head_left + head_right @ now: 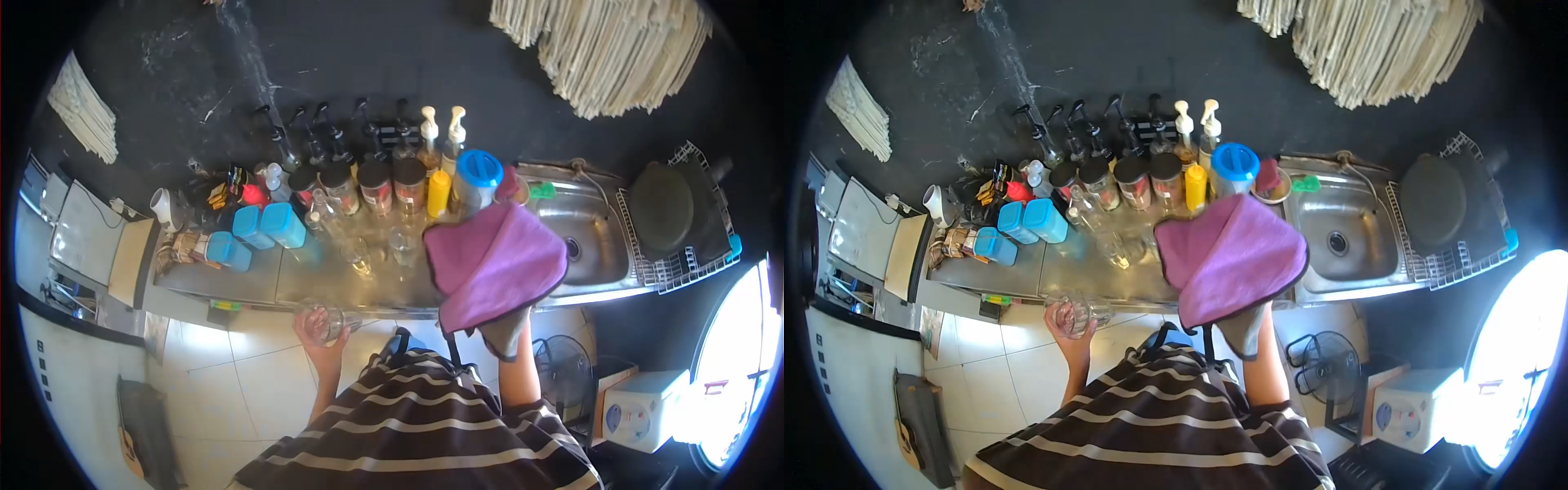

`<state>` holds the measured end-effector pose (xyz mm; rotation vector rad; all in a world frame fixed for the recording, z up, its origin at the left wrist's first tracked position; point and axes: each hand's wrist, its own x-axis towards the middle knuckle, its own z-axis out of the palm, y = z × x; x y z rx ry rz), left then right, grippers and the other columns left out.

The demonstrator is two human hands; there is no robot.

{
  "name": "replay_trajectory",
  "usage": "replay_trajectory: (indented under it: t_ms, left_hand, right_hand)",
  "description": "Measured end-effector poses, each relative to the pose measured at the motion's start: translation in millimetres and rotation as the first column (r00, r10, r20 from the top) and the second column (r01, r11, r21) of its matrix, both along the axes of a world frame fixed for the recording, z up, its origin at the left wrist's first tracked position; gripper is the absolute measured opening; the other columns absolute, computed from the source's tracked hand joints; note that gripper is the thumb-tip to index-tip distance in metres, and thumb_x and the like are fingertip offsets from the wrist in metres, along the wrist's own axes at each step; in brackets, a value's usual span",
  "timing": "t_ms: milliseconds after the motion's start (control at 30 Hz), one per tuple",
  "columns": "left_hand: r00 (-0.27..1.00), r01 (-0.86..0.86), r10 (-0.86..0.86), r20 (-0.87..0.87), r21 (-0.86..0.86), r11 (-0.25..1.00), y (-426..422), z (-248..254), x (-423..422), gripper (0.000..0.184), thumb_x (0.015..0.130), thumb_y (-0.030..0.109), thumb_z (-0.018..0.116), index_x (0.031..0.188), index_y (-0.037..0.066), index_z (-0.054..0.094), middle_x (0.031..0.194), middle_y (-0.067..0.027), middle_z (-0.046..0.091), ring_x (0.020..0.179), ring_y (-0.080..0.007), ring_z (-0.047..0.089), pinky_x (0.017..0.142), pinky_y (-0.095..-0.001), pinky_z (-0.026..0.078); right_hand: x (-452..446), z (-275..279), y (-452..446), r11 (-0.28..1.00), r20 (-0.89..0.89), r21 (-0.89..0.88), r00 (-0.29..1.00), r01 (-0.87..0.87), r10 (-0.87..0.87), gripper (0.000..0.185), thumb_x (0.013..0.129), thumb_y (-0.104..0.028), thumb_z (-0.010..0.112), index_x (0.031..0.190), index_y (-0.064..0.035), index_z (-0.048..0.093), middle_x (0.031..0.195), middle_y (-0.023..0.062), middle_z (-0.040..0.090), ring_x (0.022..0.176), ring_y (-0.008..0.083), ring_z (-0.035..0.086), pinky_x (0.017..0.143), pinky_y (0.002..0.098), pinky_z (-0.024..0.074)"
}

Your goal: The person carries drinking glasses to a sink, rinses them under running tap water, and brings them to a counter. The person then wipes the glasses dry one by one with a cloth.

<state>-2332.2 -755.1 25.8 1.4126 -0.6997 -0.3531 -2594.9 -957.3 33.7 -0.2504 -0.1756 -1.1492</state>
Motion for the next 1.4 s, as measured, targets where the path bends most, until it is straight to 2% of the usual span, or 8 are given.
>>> replay_trajectory:
  t_ms: [100,267,467,633,933,1067,1167,1400]
  left_hand:
    - [0.991,0.104,-0.103,-0.085,0.017,0.994,16.3,19.9,-18.7,0.080,0.061,0.002,0.075,0.126,0.013,0.030,0.111,-0.0076,0.046,0.103,-0.0182,0.048,0.089,-0.0310,0.041]
    - [0.759,0.447,-0.522,-0.388,-0.273,0.852,35.1,39.3,-49.6,0.079,0.065,0.031,0.076,0.126,0.012,0.029,0.110,-0.0097,0.047,0.094,-0.0242,0.057,0.079,-0.0435,0.053]
    - [0.232,0.828,-0.643,-0.730,-0.199,0.524,66.8,106.8,-72.9,0.098,0.066,0.056,0.071,0.136,0.009,0.021,0.109,-0.0223,0.056,0.101,-0.0292,0.057,0.086,-0.0373,0.047]
    - [0.736,0.629,-0.582,-0.345,0.665,0.402,92.5,50.6,-33.1,0.084,0.068,0.048,0.069,0.130,0.001,0.038,0.115,-0.0213,0.055,0.104,-0.0283,0.056,0.090,-0.0364,0.044]
    - [0.121,0.877,-0.820,-0.559,-0.327,0.353,32.5,129.8,28.0,0.084,0.063,0.022,0.079,0.127,0.006,0.028,0.109,-0.0167,0.054,0.104,-0.0278,0.057,0.086,-0.0351,0.047]
    - [0.083,0.916,-0.857,-0.508,-0.299,0.266,34.9,129.0,76.5,0.086,0.059,0.009,0.080,0.127,0.005,0.027,0.122,-0.0100,0.037,0.102,-0.0305,0.059,0.090,-0.0390,0.047]
    - [0.024,0.873,-0.881,-0.473,-0.419,0.249,31.2,117.4,97.3,0.089,0.057,0.010,0.080,0.127,0.004,0.026,0.112,-0.0141,0.050,0.100,-0.0302,0.060,0.091,-0.0394,0.046]
    - [-0.063,0.898,-0.909,-0.413,-0.420,0.129,7.6,135.3,147.2,0.093,0.059,0.019,0.083,0.128,0.004,0.023,0.101,-0.0164,0.058,0.099,-0.0292,0.060,0.087,-0.0387,0.047]
  right_hand:
    - [-63.4,-96.0,18.5,1.000,0.233,-0.006,0.972,0.031,-0.029,0.052,0.097,-0.031,0.033,0.142,-0.0102,0.019,0.139,0.0111,0.034,0.125,0.0261,0.037,0.104,0.0393,0.0328]
    - [-70.2,19.2,126.0,0.924,-0.882,-0.005,0.434,0.381,-0.184,0.052,0.094,-0.036,0.039,0.135,-0.0044,0.036,0.134,0.0084,0.042,0.122,0.0239,0.041,0.103,0.0378,0.0319]
    - [-84.0,-26.8,133.2,0.969,-0.637,-0.047,0.739,0.244,-0.217,0.054,0.094,-0.039,0.040,0.135,-0.0035,0.036,0.134,0.0105,0.042,0.121,0.0233,0.042,0.103,0.0388,0.0332]
    - [-22.5,43.1,134.2,0.988,-0.876,-0.058,0.467,0.141,-0.118,0.054,0.094,-0.040,0.039,0.135,-0.0047,0.036,0.133,0.0081,0.043,0.122,0.0224,0.040,0.103,0.0362,0.0314]
    - [34.6,57.0,84.0,0.988,-0.690,0.098,0.707,-0.120,0.154,0.053,0.092,-0.035,0.047,0.133,-0.0026,0.037,0.131,0.0113,0.045,0.117,0.0212,0.047,0.098,0.0347,0.0393]
    - [54.4,89.3,55.9,0.932,-0.930,-0.214,0.352,-0.291,-0.104,0.059,0.088,-0.038,0.053,0.131,0.0006,0.038,0.130,0.0109,0.046,0.118,0.0216,0.045,0.100,0.0331,0.0360]
    - [81.4,99.5,53.4,0.846,-0.492,-0.504,0.863,-0.172,-0.117,0.055,0.089,-0.029,0.055,0.132,0.0003,0.037,0.132,0.0057,0.044,0.112,0.0161,0.050,0.095,0.0284,0.0405]
    - [223.2,156.2,93.7,0.445,-0.753,-0.611,0.307,-0.654,-0.582,0.058,0.082,-0.028,0.061,0.129,-0.0019,0.041,0.125,0.0090,0.049,0.105,0.0211,0.054,0.092,0.0316,0.0426]
